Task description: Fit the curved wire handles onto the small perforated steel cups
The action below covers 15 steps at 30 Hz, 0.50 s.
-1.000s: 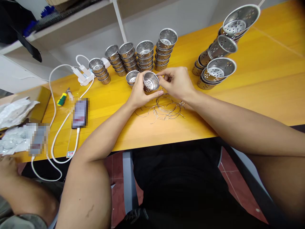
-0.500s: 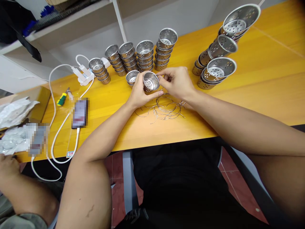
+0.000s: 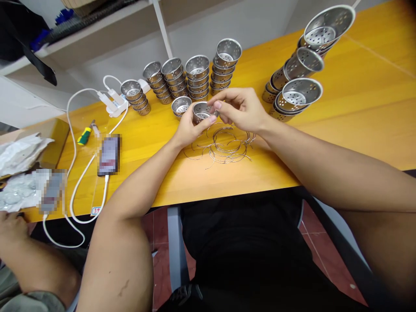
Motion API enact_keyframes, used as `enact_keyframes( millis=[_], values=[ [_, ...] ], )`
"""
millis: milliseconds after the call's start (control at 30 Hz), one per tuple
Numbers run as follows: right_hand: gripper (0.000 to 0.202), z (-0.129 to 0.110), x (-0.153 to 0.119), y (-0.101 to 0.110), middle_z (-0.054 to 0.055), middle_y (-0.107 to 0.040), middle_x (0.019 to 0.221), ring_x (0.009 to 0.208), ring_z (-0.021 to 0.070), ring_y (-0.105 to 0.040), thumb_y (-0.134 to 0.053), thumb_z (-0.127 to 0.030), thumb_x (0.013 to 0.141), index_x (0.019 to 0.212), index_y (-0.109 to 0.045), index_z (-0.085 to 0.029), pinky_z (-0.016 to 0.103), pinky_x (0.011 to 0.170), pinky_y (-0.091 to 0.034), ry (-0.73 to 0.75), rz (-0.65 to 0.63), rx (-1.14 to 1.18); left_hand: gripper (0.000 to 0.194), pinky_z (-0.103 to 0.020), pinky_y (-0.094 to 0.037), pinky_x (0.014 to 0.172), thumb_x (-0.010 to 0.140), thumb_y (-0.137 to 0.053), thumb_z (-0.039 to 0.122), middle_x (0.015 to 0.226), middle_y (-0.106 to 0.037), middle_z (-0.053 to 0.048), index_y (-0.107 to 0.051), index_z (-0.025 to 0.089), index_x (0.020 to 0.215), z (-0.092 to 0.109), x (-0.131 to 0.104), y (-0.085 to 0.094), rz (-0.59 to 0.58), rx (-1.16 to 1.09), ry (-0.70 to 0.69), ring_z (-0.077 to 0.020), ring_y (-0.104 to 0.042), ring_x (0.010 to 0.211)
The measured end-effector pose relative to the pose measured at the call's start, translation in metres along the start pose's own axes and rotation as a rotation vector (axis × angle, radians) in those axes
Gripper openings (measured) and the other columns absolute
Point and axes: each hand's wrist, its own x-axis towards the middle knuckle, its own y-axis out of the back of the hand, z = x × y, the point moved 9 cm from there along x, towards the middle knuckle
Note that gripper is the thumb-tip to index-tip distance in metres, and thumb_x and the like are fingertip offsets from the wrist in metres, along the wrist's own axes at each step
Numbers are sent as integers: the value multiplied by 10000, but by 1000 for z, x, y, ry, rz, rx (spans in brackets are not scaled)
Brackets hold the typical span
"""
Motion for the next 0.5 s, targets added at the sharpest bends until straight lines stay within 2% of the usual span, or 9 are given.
enact_keyframes(
  millis=[100, 200, 333, 500],
  values=[
    [919, 4, 1, -1, 75, -768, 919, 692, 258, -641, -891, -1188, 841, 1181, -868, -335, 472, 620, -563, -29, -43, 55, 964, -528, -732, 1216, 1029, -743, 1084, 1407, -837, -91, -687, 285, 1565, -3, 1, 0, -13, -21, -6, -260, -869, 1224],
    [933, 15, 5, -1, 59, -696, 863, 706, 261, -638, -922, -1199, 789, 1096, -799, -327, 472, 634, -566, -59, -26, 70, 1025, -582, -695, 1319, 997, -803, 1075, 1536, -796, -112, -613, 306, 1647, -7, 1, -5, -45, -18, -33, -313, -859, 1402],
    [906, 29, 9, -2, 52, -668, 842, 716, 256, -660, -1004, -1130, 786, 1054, -756, -300, 453, 636, -577, -100, 2, 37, 1016, -637, -643, 1406, 1042, -793, 1033, 1627, -742, -132, -523, 324, 1718, -11, 1, -11, -49, 26, -60, -348, -813, 1536],
    [832, 28, 9, -4, 74, -703, 875, 822, 303, -715, -1064, -1047, 804, 1007, -739, -309, 484, 702, -649, -101, 0, 24, 940, -630, -664, 1389, 1067, -793, 1001, 1603, -760, -134, -562, 308, 1658, -9, 0, -12, -18, 53, -92, -348, -821, 1515]
  ],
)
